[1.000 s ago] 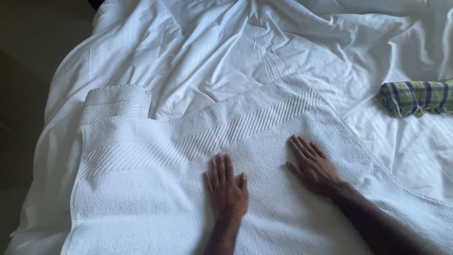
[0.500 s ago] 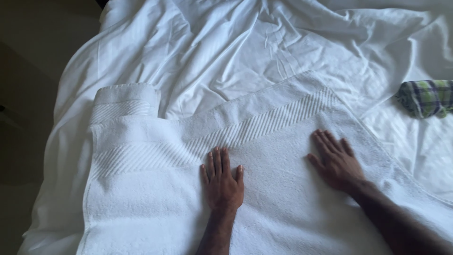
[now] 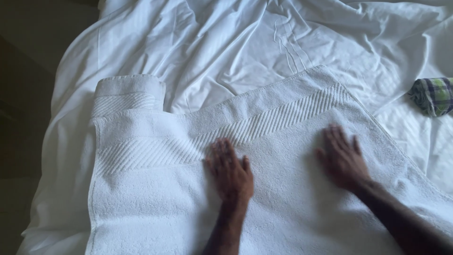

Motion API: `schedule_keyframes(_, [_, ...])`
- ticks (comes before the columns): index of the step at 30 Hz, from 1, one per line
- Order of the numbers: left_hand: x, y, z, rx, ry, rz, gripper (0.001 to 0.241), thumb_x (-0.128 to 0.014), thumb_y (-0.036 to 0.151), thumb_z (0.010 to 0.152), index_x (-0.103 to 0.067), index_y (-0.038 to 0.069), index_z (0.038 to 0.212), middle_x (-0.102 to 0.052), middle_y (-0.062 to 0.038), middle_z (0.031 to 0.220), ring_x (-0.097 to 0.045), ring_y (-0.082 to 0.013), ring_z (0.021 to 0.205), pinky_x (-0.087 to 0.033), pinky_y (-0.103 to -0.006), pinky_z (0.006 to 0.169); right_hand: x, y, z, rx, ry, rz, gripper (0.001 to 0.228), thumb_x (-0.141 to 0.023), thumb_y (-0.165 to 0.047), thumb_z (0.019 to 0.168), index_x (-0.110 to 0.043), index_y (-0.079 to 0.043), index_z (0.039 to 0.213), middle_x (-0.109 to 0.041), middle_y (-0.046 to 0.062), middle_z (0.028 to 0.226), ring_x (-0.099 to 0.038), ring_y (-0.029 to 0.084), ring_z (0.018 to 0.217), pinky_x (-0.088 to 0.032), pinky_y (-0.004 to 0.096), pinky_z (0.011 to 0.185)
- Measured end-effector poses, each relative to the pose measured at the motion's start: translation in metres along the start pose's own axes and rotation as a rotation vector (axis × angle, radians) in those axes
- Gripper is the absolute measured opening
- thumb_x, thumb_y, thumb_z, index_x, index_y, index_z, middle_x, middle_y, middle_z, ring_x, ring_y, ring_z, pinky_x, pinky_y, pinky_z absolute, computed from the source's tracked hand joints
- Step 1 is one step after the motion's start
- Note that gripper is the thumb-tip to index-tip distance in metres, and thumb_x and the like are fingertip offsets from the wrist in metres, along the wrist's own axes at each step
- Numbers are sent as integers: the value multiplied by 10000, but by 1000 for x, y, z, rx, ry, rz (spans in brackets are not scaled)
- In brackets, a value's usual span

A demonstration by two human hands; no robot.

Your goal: The person folds a white towel on a bed. They smooth the towel with their hands, fold one side over, and then fold the towel in half again.

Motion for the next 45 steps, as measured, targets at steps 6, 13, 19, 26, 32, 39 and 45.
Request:
schedule_keyframes(6, [-30,30,-28,-407,142,-84,666,-428,377,1035,-269,67,1603,-242,-121,1699,-169,-282,1578,-54,-531,1264,17,-117,-9,555,-89,164,661,-370,-342,1033,-221,-52,1608,-219,135,1705,-148,285,1587,-67,498,1274])
schedule_keyframes(13, [-21,14,4,-322,60,-125,610,-427,336,1042,-327,65,1578,-274,-91,1687,-181,-254,1573,-67,-512,1266,17,-160,31,451,-238,264,648,-408,-330,1053,-225,-64,1614,-246,132,1686,-166,303,1570,-106,486,1267])
schedule_keyframes(19, [-16,9,36,-303,48,-95,671,-440,352,1021,-261,62,1599,-229,-88,1690,-147,-242,1568,-56,-500,1262,2,-165,65,440,-198,220,673,-393,-367,1044,-206,-70,1618,-207,128,1700,-133,280,1576,-72,481,1266])
schedule_keyframes(26, [-21,3,77,-280,17,-79,697,-432,349,1019,-200,62,1611,-188,-89,1703,-112,-234,1574,-43,-475,1267,-16,-166,108,474,-129,197,691,-407,-354,1029,-211,-57,1622,-192,137,1710,-123,282,1585,-70,480,1274])
schedule_keyframes(32, [-24,1,111,-272,29,-68,693,-420,352,1028,-188,59,1611,-184,-92,1702,-107,-230,1577,-35,-462,1273,-18,-171,141,485,-113,178,685,-399,-350,1038,-205,-58,1626,-188,136,1713,-121,285,1588,-76,494,1275])
schedule_keyframes(39, [-21,-7,138,-263,55,-37,683,-415,398,1032,-220,102,1615,-196,-84,1702,-126,-248,1575,-51,-470,1277,-24,-170,169,468,-106,153,700,-374,-398,1040,-185,-81,1635,-182,108,1721,-114,266,1588,-65,496,1277])
schedule_keyframes(45, [-13,-12,145,-167,42,-80,683,-373,486,1046,-216,138,1612,-162,-86,1708,-117,-267,1575,-49,-471,1269,-29,-149,185,362,-105,187,736,-283,-502,1066,-136,-65,1640,-133,113,1728,-84,258,1595,-31,488,1278])
Point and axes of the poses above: each hand's wrist, its own z-axis towards the middle knuckle, its own x-axis out of the back of the hand, y = z × x, the point moved 2 cm from there along z, towards the middle knuckle
